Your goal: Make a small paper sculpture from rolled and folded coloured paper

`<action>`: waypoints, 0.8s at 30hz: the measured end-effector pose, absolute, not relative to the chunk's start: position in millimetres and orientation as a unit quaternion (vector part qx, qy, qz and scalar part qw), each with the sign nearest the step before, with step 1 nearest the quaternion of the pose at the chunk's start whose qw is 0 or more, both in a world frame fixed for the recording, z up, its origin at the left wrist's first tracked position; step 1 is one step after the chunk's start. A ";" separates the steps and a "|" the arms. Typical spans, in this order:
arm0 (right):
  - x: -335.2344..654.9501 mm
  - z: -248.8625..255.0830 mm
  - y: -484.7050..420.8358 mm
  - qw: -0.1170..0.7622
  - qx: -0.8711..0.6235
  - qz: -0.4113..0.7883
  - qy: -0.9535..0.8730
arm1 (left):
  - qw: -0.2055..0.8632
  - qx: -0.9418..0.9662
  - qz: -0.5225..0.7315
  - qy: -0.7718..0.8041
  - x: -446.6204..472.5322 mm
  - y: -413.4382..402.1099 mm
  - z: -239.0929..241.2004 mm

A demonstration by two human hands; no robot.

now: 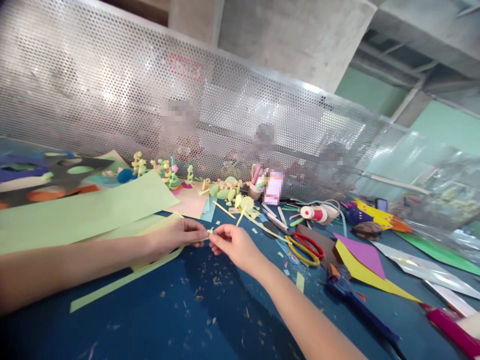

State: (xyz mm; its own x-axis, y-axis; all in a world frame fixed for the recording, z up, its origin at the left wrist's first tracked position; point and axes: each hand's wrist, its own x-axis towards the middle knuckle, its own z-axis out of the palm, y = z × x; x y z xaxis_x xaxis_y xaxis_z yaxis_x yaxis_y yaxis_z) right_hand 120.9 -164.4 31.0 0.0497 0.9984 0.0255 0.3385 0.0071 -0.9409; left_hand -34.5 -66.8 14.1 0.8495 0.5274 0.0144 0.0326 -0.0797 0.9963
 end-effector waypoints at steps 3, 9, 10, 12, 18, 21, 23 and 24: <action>120.4 30.8 -165.0 0.425 -0.577 0.408 -0.565 | 0.654 0.711 0.186 0.178 -35.8 -67.4 16.9; 118.9 32.2 -167.1 0.432 -0.571 0.432 -0.548 | 0.672 0.697 0.179 0.178 -37.9 -64.5 16.3; 119.7 31.7 -167.0 0.433 -0.569 0.433 -0.548 | 0.689 0.679 0.183 0.172 -37.7 -64.2 15.9; 122.0 29.9 -166.2 0.430 -0.563 0.436 -0.555 | 0.722 0.645 0.186 0.166 -37.0 -64.1 16.0; 126.5 25.6 -164.1 0.428 -0.561 0.418 -0.573 | 0.730 0.628 0.179 0.199 -35.4 -66.3 20.8; 125.9 26.2 -163.6 0.429 -0.566 0.396 -0.583 | 0.733 0.624 0.181 0.201 -34.8 -66.1 20.2; 125.0 26.6 -163.4 0.424 -0.569 0.384 -0.591 | 0.744 0.615 0.180 0.189 -34.4 -65.3 18.3; 124.5 26.5 -163.4 0.426 -0.572 0.372 -0.595 | 0.751 0.608 0.181 0.182 -34.3 -64.9 17.2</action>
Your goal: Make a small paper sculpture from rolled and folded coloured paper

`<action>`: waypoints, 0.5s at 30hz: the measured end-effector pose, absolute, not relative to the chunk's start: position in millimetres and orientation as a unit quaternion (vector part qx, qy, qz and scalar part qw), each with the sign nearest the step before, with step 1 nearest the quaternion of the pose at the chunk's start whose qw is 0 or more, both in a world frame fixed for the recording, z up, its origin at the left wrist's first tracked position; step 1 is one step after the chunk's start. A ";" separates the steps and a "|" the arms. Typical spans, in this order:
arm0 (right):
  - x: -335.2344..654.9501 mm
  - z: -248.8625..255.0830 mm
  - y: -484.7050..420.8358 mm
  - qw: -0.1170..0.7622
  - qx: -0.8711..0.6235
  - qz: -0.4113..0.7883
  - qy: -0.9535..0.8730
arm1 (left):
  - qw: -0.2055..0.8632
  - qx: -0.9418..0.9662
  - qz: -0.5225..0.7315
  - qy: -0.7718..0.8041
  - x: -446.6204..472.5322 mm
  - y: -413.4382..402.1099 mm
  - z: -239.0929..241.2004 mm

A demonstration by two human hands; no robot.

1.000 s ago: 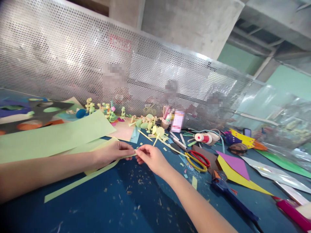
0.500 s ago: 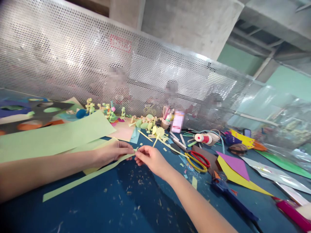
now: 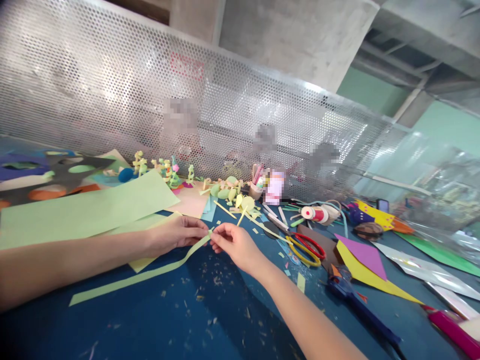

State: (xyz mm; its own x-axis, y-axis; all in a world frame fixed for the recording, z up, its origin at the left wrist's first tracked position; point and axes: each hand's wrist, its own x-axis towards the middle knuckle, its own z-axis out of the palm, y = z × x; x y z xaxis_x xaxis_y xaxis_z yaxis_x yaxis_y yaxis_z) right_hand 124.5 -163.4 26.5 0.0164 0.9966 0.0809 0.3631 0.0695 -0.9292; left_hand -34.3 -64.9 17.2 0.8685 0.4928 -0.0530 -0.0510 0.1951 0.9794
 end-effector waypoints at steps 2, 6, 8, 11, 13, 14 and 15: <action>123.2 26.0 -164.2 0.443 -0.574 0.315 -0.613 | 0.766 0.589 0.190 0.173 -34.2 -64.0 14.9; 120.0 24.9 -167.7 0.422 -0.559 0.104 -0.706 | 0.775 0.564 0.227 0.174 -34.4 -62.9 11.6; 118.4 24.2 -169.7 0.368 -0.552 0.021 -0.748 | 0.777 0.558 0.234 0.174 -34.3 -62.9 10.8; 116.1 22.1 -171.7 0.321 -0.541 -0.048 -0.776 | 0.778 0.554 0.233 0.184 -33.7 -63.5 10.6; 115.0 20.8 -172.4 0.322 -0.536 -0.068 -0.777 | 0.777 0.554 0.228 0.194 -33.3 -64.0 10.9; 114.6 20.5 -172.6 0.332 -0.535 -0.072 -0.774 | 0.776 0.555 0.226 0.198 -33.2 -64.2 11.1; 114.4 20.6 -172.7 0.346 -0.533 -0.072 -0.769 | 0.775 0.556 0.225 0.199 -33.0 -64.3 11.4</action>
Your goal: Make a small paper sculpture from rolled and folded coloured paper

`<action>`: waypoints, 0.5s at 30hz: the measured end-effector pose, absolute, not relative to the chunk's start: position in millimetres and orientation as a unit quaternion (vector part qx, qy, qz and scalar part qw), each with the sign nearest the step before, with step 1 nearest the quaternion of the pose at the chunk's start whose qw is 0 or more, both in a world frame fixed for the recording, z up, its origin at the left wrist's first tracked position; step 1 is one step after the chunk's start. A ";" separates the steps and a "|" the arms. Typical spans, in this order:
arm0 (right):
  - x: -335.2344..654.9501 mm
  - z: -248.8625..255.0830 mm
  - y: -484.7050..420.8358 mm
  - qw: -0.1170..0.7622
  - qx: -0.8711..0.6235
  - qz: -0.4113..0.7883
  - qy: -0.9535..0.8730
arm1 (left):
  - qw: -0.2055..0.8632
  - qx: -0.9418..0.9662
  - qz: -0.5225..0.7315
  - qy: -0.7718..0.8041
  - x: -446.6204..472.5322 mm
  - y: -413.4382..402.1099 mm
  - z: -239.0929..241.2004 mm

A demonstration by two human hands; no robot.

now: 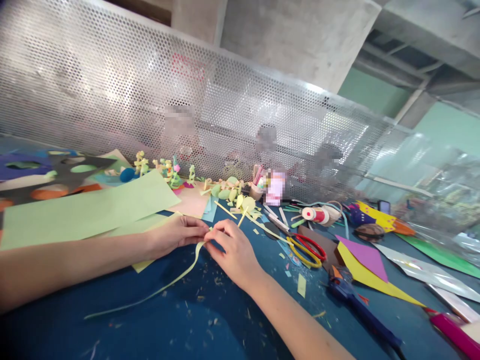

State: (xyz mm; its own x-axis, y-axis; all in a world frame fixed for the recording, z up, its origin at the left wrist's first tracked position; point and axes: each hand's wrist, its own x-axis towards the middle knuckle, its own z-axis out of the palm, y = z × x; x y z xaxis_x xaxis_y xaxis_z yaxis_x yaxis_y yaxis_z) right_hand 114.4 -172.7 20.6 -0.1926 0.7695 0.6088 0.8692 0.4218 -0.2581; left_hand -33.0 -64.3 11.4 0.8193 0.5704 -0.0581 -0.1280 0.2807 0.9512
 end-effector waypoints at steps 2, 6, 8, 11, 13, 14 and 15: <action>114.3 21.7 -172.6 0.375 -0.533 -0.058 -0.756 | 0.774 0.559 0.228 0.193 -32.8 -64.6 12.1; 114.8 25.3 -171.5 0.421 -0.553 0.004 -0.719 | 0.765 0.574 0.228 0.182 -32.8 -66.9 14.8; 115.2 25.7 -170.5 0.441 -0.559 0.036 -0.701 | 0.754 0.586 0.222 0.197 -33.1 -68.9 16.5; 115.3 23.2 -168.2 0.476 -0.558 0.093 -0.673 | 0.742 0.599 0.215 0.211 -33.5 -71.4 18.4; 115.1 20.8 -166.6 0.492 -0.558 0.151 -0.651 | 0.742 0.603 0.212 0.201 -33.8 -72.0 18.9; 115.0 19.8 -165.8 0.496 -0.559 0.180 -0.640 | 0.744 0.604 0.211 0.194 -34.0 -72.1 19.0; 115.0 19.1 -165.0 0.498 -0.560 0.205 -0.630 | 0.745 0.604 0.210 0.188 -34.3 -72.0 19.0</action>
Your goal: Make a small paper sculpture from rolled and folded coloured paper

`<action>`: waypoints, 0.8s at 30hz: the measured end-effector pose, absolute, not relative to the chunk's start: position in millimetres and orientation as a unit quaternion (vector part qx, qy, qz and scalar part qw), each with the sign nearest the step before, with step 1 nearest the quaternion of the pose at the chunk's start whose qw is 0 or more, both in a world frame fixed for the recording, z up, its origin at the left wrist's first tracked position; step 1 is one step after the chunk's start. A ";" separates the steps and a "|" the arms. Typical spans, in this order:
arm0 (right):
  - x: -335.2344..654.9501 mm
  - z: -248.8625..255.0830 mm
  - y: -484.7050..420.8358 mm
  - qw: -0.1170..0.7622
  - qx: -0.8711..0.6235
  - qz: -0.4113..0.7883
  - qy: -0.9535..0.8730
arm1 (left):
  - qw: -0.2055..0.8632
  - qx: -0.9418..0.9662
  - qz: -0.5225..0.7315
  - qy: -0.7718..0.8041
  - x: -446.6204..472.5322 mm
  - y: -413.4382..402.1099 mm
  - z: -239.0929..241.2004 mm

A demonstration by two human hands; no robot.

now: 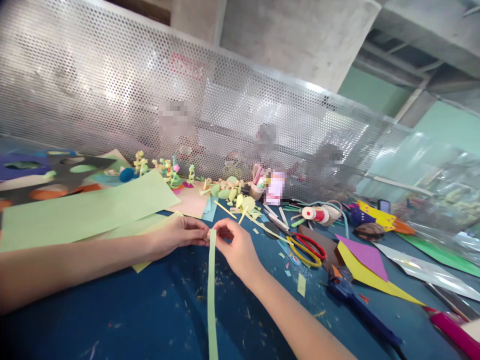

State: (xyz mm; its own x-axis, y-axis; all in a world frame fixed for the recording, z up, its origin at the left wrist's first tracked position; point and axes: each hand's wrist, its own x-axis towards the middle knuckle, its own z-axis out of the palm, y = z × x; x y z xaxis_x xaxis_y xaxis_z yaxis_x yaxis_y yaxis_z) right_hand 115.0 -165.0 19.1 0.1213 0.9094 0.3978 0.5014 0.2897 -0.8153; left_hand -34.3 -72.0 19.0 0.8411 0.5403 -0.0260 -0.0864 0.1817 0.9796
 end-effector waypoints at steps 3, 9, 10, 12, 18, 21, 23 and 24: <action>115.8 18.5 -163.1 0.505 -0.561 0.242 -0.610 | 0.751 0.602 0.213 0.170 -35.4 -71.8 19.2; 118.9 17.7 -160.8 0.520 -0.554 0.268 -0.592 | 0.733 0.624 0.209 0.172 -36.6 -71.9 19.0; 119.1 17.3 -160.6 0.520 -0.556 0.268 -0.591 | 0.721 0.637 0.210 0.173 -36.3 -71.6 18.2; 119.3 16.7 -160.4 0.515 -0.562 0.271 -0.588 | 0.700 0.660 0.215 0.169 -35.3 -70.8 15.9; 122.4 17.8 -159.9 0.491 -0.563 0.288 -0.599 | 0.661 0.695 0.219 0.176 -33.9 -68.5 10.6; 124.3 19.8 -159.6 0.493 -0.560 0.289 -0.600 | 0.645 0.708 0.218 0.189 -33.7 -68.0 9.3; 124.8 20.8 -159.3 0.492 -0.559 0.292 -0.600 | 0.640 0.711 0.217 0.193 -33.5 -67.9 8.3; 124.8 20.9 -159.2 0.490 -0.559 0.293 -0.601 | 0.639 0.712 0.216 0.193 -33.4 -67.9 7.9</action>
State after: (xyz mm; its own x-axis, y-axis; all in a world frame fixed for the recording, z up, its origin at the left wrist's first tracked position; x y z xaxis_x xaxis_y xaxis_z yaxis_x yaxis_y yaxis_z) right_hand 124.8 -159.2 20.9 0.1055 0.9594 0.2614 0.3838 0.2033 -0.9008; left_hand -33.4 -67.9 7.9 0.8316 0.5520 0.0609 -0.0013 -0.1077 0.9942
